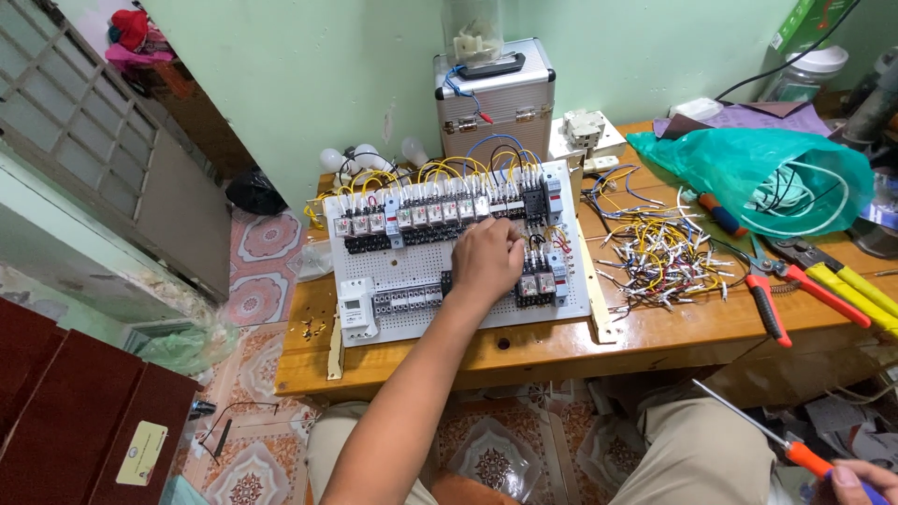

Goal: The person sits on the floor and uses a screwdriver to tighten screws on an electrical distribution board. They connect multiple colored wires to the terminals of circuit breakers and other components mounted on the board.

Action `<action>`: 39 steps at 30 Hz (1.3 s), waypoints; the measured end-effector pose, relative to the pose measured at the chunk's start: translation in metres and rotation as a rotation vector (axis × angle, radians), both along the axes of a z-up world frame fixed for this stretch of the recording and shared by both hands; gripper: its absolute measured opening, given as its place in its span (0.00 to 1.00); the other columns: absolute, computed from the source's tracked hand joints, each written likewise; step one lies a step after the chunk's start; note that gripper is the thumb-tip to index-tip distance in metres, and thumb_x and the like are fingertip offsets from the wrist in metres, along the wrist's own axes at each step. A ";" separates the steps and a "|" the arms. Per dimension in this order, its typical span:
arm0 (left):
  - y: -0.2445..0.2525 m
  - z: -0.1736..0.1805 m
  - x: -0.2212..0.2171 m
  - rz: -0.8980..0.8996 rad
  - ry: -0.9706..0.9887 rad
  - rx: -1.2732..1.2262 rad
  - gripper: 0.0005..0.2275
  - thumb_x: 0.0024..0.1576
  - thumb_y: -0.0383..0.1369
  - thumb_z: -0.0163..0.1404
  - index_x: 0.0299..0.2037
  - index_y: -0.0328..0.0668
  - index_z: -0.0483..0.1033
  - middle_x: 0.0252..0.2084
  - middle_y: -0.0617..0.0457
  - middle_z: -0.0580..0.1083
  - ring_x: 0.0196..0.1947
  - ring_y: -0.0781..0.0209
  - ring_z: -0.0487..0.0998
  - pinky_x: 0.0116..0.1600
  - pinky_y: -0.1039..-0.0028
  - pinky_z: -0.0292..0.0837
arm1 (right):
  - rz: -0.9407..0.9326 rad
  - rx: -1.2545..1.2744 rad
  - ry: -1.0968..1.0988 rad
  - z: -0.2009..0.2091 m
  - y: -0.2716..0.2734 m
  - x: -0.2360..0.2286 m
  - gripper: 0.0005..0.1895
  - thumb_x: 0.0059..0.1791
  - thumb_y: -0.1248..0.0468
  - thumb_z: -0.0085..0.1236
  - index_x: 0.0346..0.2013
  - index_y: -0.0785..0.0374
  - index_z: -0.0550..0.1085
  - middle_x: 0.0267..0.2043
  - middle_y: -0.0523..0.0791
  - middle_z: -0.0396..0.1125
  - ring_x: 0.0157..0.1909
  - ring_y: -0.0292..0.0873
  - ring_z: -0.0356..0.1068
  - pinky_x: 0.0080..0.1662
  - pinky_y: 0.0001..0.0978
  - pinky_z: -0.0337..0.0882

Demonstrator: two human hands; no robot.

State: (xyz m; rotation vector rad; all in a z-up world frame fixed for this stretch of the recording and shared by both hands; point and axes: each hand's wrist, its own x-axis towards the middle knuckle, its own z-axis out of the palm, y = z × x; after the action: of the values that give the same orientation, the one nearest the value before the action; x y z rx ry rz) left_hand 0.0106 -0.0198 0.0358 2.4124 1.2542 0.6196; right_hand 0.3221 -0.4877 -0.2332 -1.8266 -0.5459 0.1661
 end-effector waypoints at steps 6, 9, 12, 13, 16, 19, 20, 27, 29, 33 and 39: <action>0.011 -0.026 0.016 -0.096 -0.365 0.090 0.00 0.59 0.29 0.54 0.37 0.45 0.78 0.37 0.52 0.78 0.35 0.54 0.77 0.34 0.64 0.73 | 0.002 0.258 0.043 0.153 0.088 -0.106 0.09 0.61 0.63 0.57 0.52 0.65 0.72 0.34 0.49 0.64 0.32 0.39 0.64 0.43 0.25 0.71; 0.018 -0.035 0.016 -0.147 -0.439 0.032 0.05 0.58 0.26 0.55 0.41 0.45 0.81 0.41 0.52 0.80 0.41 0.54 0.80 0.47 0.63 0.77 | 0.083 0.043 -0.217 0.208 0.113 -0.121 0.10 0.56 0.64 0.63 0.50 0.64 0.76 0.41 0.46 0.69 0.39 0.37 0.64 0.46 0.27 0.64; 0.019 -0.038 0.012 -0.150 -0.443 -0.034 0.09 0.58 0.25 0.53 0.47 0.44 0.79 0.48 0.49 0.80 0.46 0.51 0.81 0.52 0.60 0.79 | 0.239 0.077 -0.506 0.247 0.148 -0.129 0.14 0.52 0.66 0.66 0.50 0.65 0.74 0.50 0.48 0.71 0.51 0.41 0.70 0.59 0.32 0.68; 0.018 -0.037 0.012 -0.152 -0.440 -0.039 0.09 0.58 0.25 0.53 0.47 0.44 0.79 0.48 0.49 0.80 0.46 0.51 0.81 0.52 0.60 0.79 | 0.238 0.072 -0.502 0.264 0.160 -0.134 0.14 0.52 0.66 0.66 0.50 0.65 0.74 0.50 0.48 0.71 0.51 0.41 0.70 0.59 0.32 0.68; 0.015 -0.031 0.010 -0.103 -0.408 -0.107 0.06 0.59 0.27 0.54 0.45 0.46 0.79 0.41 0.51 0.83 0.35 0.54 0.83 0.37 0.65 0.82 | 0.412 0.100 -0.706 0.307 0.196 -0.147 0.13 0.50 0.66 0.65 0.45 0.67 0.73 0.41 0.49 0.70 0.39 0.43 0.69 0.46 0.30 0.69; 0.013 -0.024 0.010 0.001 -0.397 -0.203 0.06 0.58 0.30 0.57 0.44 0.48 0.79 0.40 0.54 0.82 0.38 0.59 0.83 0.42 0.69 0.82 | 0.472 0.112 -1.014 0.331 0.230 -0.156 0.14 0.50 0.62 0.66 0.45 0.66 0.74 0.44 0.47 0.73 0.43 0.45 0.73 0.50 0.34 0.72; 0.013 -0.024 0.010 0.007 -0.373 -0.187 0.05 0.59 0.31 0.57 0.43 0.48 0.78 0.37 0.53 0.81 0.32 0.59 0.81 0.34 0.70 0.78 | 0.543 0.111 -1.032 0.337 0.239 -0.160 0.12 0.50 0.62 0.65 0.43 0.66 0.74 0.40 0.48 0.71 0.38 0.46 0.70 0.44 0.35 0.70; 0.010 -0.025 0.006 -0.008 -0.372 -0.134 0.04 0.60 0.33 0.55 0.42 0.49 0.77 0.34 0.52 0.81 0.30 0.56 0.81 0.29 0.66 0.75 | 0.656 0.047 -1.271 0.342 0.280 -0.174 0.10 0.51 0.62 0.64 0.39 0.64 0.71 0.33 0.46 0.67 0.30 0.47 0.68 0.31 0.39 0.65; 0.010 -0.024 0.006 0.001 -0.359 -0.139 0.03 0.60 0.34 0.55 0.42 0.50 0.76 0.34 0.52 0.81 0.29 0.55 0.81 0.28 0.65 0.74 | 0.651 0.029 -1.284 0.341 0.282 -0.175 0.09 0.52 0.63 0.64 0.39 0.63 0.71 0.32 0.46 0.65 0.30 0.47 0.67 0.31 0.39 0.65; 0.011 -0.027 0.007 -0.003 -0.352 -0.125 0.03 0.61 0.34 0.55 0.43 0.52 0.76 0.31 0.54 0.79 0.25 0.58 0.78 0.25 0.68 0.71 | 0.649 -0.002 -1.311 0.345 0.284 -0.178 0.08 0.53 0.63 0.62 0.39 0.62 0.71 0.30 0.45 0.63 0.28 0.47 0.65 0.29 0.40 0.62; 0.010 -0.026 0.006 0.001 -0.350 -0.129 0.03 0.61 0.36 0.55 0.41 0.53 0.76 0.30 0.53 0.80 0.27 0.55 0.80 0.28 0.64 0.73 | 0.682 -0.015 -1.317 0.352 0.288 -0.183 0.08 0.53 0.64 0.61 0.37 0.61 0.69 0.29 0.46 0.61 0.28 0.49 0.64 0.29 0.41 0.61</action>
State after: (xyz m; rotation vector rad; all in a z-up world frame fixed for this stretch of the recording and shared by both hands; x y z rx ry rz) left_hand 0.0164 -0.0098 0.0099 2.0859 1.1105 0.8874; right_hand 0.1395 -0.1995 0.1185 -1.4898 -2.0594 -0.6381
